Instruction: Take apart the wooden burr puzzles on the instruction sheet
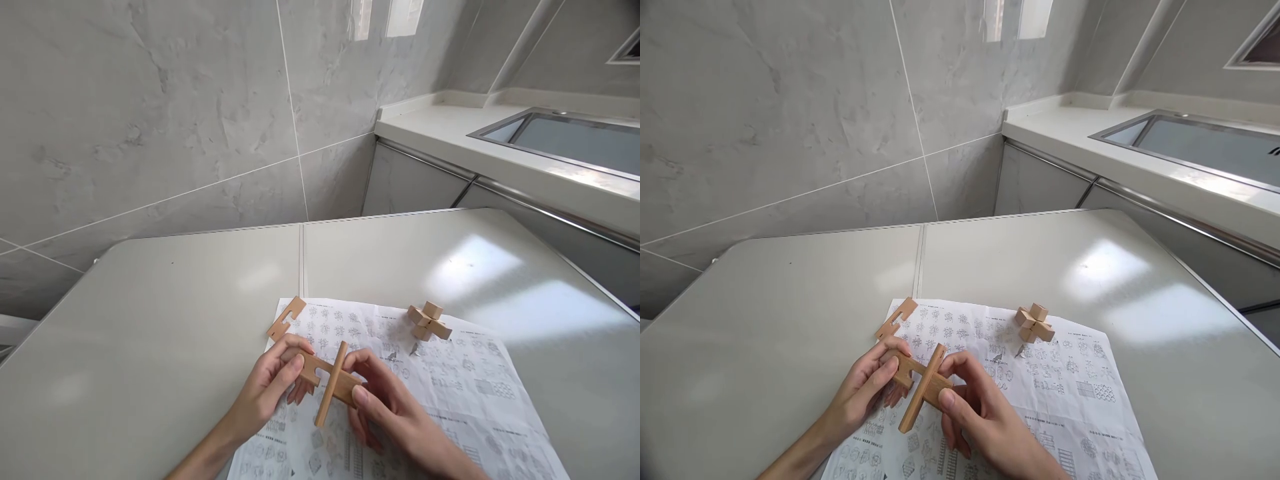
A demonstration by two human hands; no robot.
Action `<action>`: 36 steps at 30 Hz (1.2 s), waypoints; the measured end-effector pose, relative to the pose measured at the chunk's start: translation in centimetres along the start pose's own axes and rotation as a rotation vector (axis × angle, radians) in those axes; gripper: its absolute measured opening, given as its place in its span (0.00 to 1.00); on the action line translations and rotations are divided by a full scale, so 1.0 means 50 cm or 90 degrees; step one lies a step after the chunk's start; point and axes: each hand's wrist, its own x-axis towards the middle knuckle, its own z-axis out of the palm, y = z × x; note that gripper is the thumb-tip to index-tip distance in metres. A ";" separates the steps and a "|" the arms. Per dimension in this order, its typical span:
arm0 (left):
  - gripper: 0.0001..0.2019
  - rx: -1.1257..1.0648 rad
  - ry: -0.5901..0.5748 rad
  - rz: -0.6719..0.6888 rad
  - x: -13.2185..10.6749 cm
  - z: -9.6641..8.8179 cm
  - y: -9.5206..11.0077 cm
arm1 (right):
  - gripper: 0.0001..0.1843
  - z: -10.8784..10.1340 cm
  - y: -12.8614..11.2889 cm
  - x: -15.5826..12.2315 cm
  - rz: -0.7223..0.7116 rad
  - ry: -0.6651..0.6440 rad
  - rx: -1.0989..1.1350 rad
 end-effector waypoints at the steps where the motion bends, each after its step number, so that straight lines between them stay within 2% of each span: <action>1: 0.19 -0.003 0.002 0.001 0.001 -0.001 -0.001 | 0.21 -0.002 0.000 0.000 -0.005 -0.001 0.012; 6: 0.18 -0.010 -0.013 0.006 0.003 0.001 0.001 | 0.31 -0.010 0.001 0.004 0.009 -0.045 0.095; 12: 0.17 0.012 -0.037 0.012 0.004 0.006 0.011 | 0.30 -0.012 0.001 0.006 0.042 -0.086 0.141; 32: 0.20 0.012 -0.012 -0.003 0.008 0.007 0.014 | 0.27 -0.013 0.013 0.017 0.039 -0.031 0.146; 36: 0.19 0.009 -0.006 -0.011 0.007 0.005 0.011 | 0.22 -0.019 0.023 0.012 0.033 -0.031 0.169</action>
